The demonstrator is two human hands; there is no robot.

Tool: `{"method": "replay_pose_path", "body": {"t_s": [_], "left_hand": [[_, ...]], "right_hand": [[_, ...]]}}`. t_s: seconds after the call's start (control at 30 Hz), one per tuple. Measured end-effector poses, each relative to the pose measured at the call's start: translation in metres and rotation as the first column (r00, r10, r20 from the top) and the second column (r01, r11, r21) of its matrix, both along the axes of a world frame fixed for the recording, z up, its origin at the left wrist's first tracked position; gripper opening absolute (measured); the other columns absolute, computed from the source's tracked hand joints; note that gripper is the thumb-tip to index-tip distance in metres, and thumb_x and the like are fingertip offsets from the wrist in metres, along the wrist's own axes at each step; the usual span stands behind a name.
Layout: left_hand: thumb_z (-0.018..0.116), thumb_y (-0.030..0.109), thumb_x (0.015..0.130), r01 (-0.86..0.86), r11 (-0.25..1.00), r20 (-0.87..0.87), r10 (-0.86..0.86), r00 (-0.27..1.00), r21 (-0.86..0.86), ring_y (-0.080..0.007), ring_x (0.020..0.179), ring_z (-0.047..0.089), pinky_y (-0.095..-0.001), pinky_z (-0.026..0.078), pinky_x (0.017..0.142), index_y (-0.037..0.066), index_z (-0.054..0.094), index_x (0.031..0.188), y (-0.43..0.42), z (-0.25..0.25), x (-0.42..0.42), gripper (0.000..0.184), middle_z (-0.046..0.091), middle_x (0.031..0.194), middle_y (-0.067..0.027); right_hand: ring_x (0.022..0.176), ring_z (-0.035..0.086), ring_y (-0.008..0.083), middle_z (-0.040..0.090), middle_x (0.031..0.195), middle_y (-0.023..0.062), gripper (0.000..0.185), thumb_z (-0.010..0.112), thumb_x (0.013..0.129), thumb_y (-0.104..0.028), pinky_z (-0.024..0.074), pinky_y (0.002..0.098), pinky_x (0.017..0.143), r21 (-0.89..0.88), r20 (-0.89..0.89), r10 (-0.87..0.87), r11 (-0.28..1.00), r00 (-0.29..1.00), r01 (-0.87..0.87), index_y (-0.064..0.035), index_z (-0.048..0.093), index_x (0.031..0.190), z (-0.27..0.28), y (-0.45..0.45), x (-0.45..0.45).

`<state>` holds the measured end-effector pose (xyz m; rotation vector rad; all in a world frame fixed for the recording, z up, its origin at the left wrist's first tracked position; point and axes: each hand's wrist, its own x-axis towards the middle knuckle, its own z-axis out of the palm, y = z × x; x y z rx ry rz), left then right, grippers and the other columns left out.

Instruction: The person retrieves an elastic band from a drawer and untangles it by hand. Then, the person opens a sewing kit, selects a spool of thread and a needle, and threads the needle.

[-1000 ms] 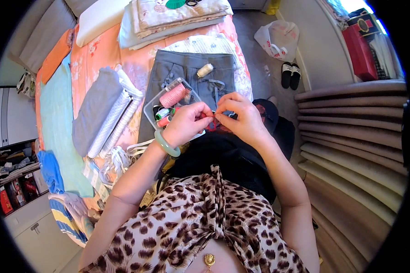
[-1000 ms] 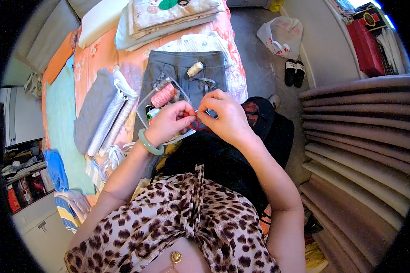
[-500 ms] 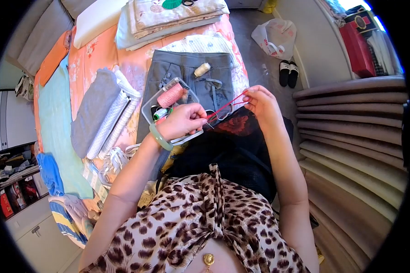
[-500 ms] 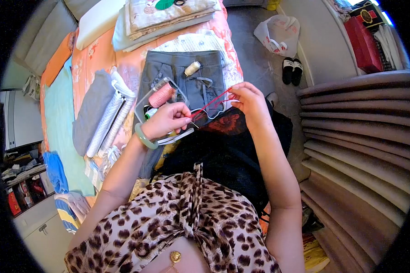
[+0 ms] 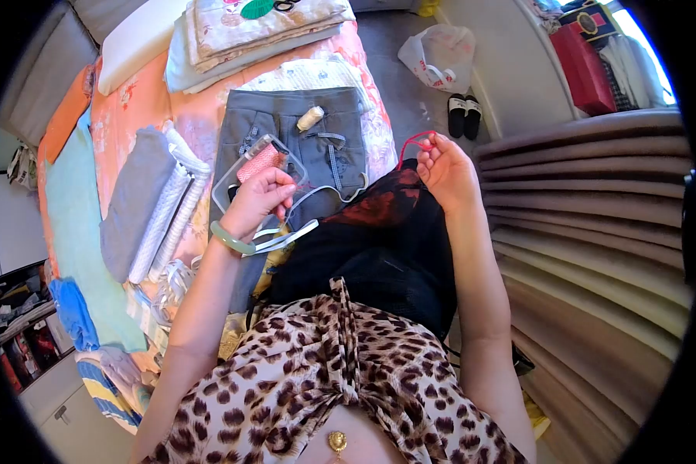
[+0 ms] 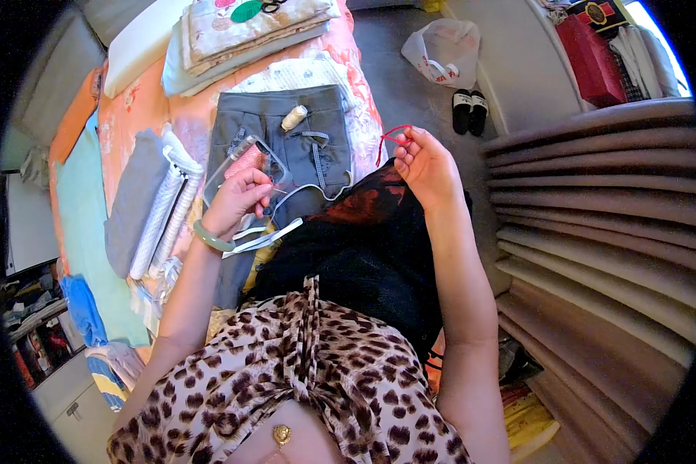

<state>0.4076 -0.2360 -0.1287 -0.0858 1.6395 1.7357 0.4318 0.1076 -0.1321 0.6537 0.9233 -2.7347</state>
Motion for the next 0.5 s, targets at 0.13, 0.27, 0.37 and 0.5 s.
{"method": "replay_pose_path", "body": {"t_s": [0.13, 0.27, 0.37, 0.5], "left_hand": [[0.057, 0.013, 0.090, -0.024, 0.999, -0.005, 0.024, 1.000, 0.036, -0.0051, 0.059, 0.052, -0.0166, 0.044, 0.052, 0.008, 0.055, 0.093, -0.001, 0.000, -0.001, 0.006, 0.057, 0.073, 0.0001], [0.058, 0.013, 0.090, -0.061, 0.997, 0.004, 0.061, 0.998, 0.049, -0.0055, 0.059, 0.052, -0.0168, 0.043, 0.052, 0.008, 0.055, 0.093, 0.001, 0.003, -0.001, 0.006, 0.057, 0.073, 0.0000], [0.057, 0.013, 0.090, -0.094, 0.995, 0.006, 0.093, 0.996, 0.043, -0.0056, 0.059, 0.052, -0.0169, 0.043, 0.053, 0.008, 0.055, 0.093, 0.003, 0.005, -0.003, 0.006, 0.057, 0.072, 0.0001], [0.056, 0.011, 0.090, -0.126, 0.991, -0.007, 0.126, 0.992, 0.042, -0.0055, 0.057, 0.052, -0.0168, 0.043, 0.052, 0.007, 0.055, 0.090, 0.007, 0.009, -0.004, 0.004, 0.056, 0.071, 0.0000]], "right_hand": [[0.075, 0.057, 0.0138, 0.061, 0.086, 0.0021, 0.011, 0.055, 0.090, -0.018, 0.0483, 0.0269, 0.065, -0.106, -0.053, 0.009, 0.994, 0.999, -0.015, -0.0078, 0.058, 0.092, -0.005, 0.017, 0.002], [0.076, 0.057, 0.0138, 0.061, 0.087, 0.0018, 0.011, 0.054, 0.090, -0.018, 0.0487, 0.0272, 0.065, -0.135, -0.060, -0.030, 0.991, 0.998, 0.022, -0.0082, 0.059, 0.092, 0.000, 0.027, 0.008], [0.076, 0.057, 0.0137, 0.061, 0.087, 0.0019, 0.011, 0.054, 0.091, -0.019, 0.0489, 0.0270, 0.066, -0.130, -0.084, -0.036, 0.991, 0.996, 0.025, -0.0080, 0.058, 0.092, 0.004, 0.033, 0.010], [0.075, 0.056, 0.0136, 0.059, 0.087, 0.0019, 0.011, 0.054, 0.091, -0.019, 0.0490, 0.0266, 0.066, -0.160, -0.075, -0.056, 0.986, 0.996, 0.044, -0.0080, 0.057, 0.092, 0.005, 0.036, 0.012]]}}
